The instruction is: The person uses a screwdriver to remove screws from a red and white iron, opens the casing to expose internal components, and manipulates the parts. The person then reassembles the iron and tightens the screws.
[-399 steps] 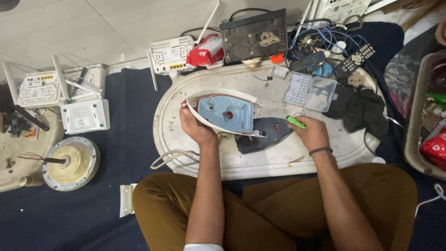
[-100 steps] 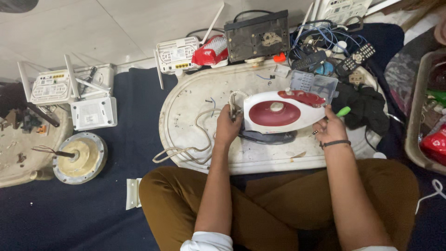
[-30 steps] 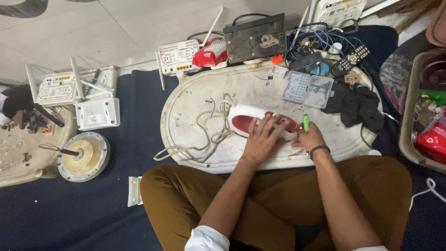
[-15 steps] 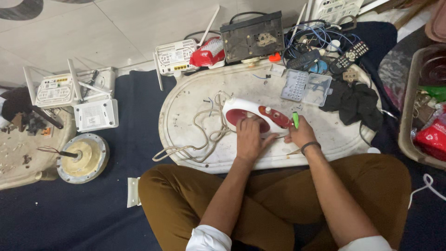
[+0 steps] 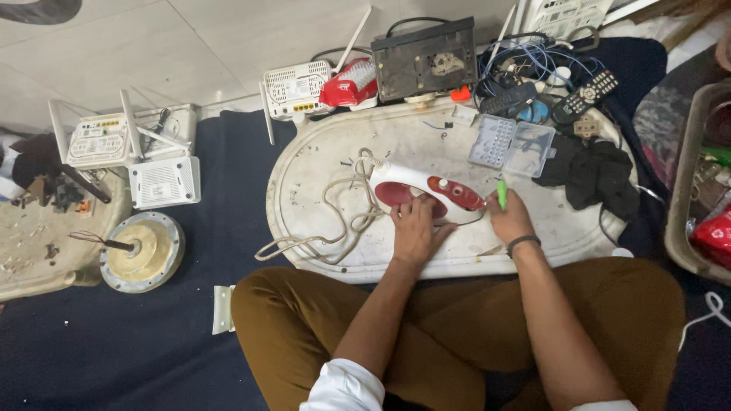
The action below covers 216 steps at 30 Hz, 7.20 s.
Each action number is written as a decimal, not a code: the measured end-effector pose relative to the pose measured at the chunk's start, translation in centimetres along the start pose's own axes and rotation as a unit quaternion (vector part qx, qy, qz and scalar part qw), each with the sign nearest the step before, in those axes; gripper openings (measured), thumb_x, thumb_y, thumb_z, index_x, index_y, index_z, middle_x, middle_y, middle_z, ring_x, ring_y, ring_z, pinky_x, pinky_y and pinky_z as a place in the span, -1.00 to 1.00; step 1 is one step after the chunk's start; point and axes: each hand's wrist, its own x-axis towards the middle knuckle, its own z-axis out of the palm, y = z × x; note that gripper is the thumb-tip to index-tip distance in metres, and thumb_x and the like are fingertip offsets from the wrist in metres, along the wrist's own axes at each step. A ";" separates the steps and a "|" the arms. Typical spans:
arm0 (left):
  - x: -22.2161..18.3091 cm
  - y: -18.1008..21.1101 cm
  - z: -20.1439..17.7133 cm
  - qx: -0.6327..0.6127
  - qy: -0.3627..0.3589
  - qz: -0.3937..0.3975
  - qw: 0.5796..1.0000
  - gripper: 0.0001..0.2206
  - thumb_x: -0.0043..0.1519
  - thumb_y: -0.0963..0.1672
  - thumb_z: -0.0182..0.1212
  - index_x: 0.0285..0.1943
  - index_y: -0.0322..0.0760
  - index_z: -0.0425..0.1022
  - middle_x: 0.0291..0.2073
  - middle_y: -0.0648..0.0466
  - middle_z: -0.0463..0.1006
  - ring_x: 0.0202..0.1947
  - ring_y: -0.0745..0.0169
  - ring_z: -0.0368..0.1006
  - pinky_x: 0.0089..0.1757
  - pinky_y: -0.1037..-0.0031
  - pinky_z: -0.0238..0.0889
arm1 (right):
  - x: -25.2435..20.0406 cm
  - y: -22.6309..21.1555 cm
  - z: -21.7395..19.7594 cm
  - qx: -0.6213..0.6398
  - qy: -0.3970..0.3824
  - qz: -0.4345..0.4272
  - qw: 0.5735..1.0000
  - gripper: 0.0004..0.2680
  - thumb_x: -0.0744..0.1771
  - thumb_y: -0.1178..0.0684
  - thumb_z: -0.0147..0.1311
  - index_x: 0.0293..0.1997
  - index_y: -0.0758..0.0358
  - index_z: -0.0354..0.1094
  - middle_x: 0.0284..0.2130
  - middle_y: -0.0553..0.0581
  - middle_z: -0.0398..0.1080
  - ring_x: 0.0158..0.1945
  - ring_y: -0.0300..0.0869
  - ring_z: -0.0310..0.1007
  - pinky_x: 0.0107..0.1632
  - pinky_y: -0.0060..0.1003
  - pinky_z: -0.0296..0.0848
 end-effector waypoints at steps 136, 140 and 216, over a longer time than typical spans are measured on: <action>4.3 2.4 -2.3 -0.233 0.039 0.071 0.969 -0.90 0.21 -0.16 0.35 -0.12 -0.11 0.67 -0.07 0.21 0.67 0.20 0.13 0.39 0.31 0.15 -0.04 | -1.9 -7.1 -1.7 0.447 0.092 -0.072 0.887 -0.79 0.45 0.01 0.09 -0.20 0.38 0.27 -0.35 0.20 0.41 -0.47 -0.20 0.38 -0.36 -0.24 0.51; 4.6 2.5 -2.7 -0.200 0.044 0.083 0.975 -0.88 0.22 -0.14 0.35 -0.09 -0.11 0.67 -0.07 0.20 0.65 0.20 0.12 0.38 0.31 0.13 -0.03 | -2.1 -7.6 -1.5 0.468 0.095 -0.072 0.875 -0.81 0.45 0.04 0.09 -0.20 0.36 0.25 -0.37 0.19 0.40 -0.47 -0.21 0.37 -0.35 -0.24 0.51; 16.2 3.1 4.0 0.012 -0.379 -0.147 0.914 -0.69 -0.01 -0.03 0.25 -0.22 -0.31 0.68 -0.26 -0.17 0.69 -0.18 -0.08 0.65 -0.10 0.26 0.49 | -2.6 -13.5 -4.7 -0.022 -0.007 -0.132 0.991 -0.87 0.28 0.15 0.30 -0.20 0.37 0.48 -0.27 0.18 0.54 -0.28 -0.13 0.60 -0.23 -0.29 0.55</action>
